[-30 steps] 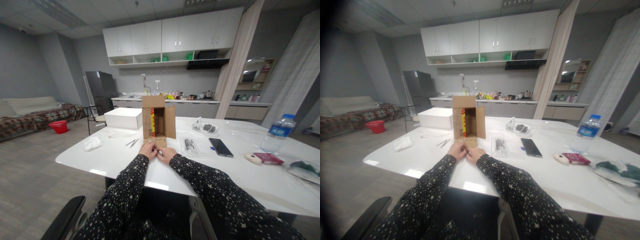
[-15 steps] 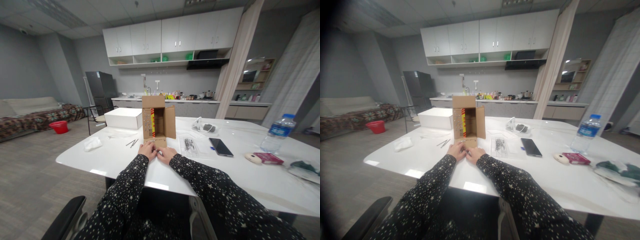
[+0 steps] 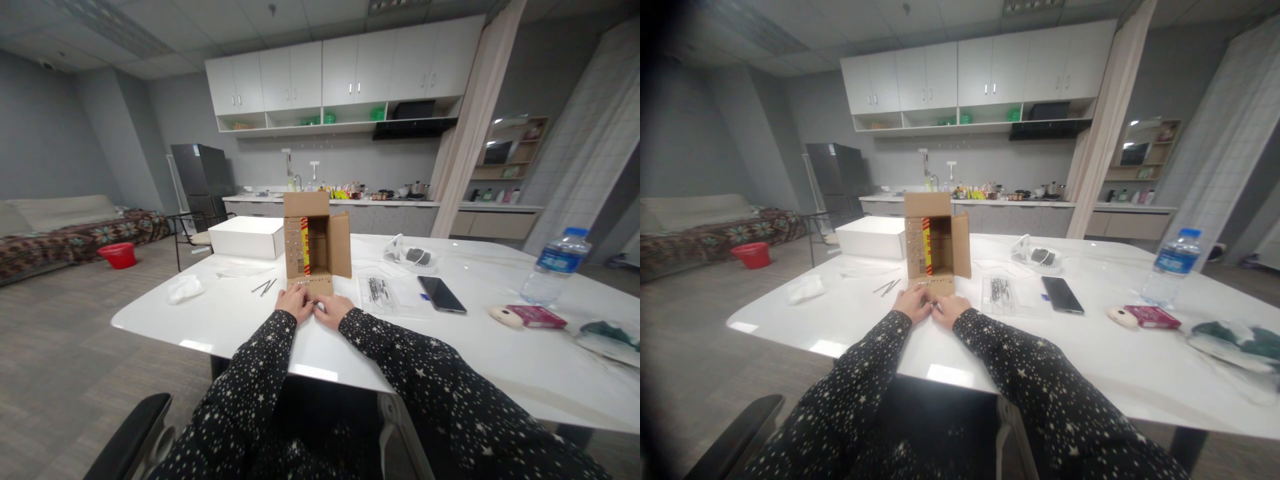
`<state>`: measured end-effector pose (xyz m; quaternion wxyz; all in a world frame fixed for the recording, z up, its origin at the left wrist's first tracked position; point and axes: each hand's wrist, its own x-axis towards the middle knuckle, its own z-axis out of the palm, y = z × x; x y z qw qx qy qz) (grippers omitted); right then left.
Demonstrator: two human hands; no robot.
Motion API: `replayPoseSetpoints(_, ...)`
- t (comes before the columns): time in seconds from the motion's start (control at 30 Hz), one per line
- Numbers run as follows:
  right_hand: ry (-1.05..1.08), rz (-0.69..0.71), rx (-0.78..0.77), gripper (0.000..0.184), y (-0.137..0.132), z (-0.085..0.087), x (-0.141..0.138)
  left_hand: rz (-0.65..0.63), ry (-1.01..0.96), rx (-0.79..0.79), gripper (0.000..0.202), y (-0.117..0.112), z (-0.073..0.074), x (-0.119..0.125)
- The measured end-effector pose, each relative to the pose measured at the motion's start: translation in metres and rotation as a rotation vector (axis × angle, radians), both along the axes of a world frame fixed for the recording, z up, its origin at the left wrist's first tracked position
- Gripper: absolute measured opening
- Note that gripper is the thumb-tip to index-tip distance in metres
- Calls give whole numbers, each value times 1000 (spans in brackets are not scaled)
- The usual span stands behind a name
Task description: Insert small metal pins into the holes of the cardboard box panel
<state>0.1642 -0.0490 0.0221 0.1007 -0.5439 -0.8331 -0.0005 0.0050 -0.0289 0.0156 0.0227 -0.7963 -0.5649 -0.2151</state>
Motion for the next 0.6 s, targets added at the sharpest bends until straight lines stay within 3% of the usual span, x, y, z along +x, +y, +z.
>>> replayPoseSetpoints(0.6,-4,-16,-5,39,-1,0,-1,4,10,-2,14,-1,-2,0)
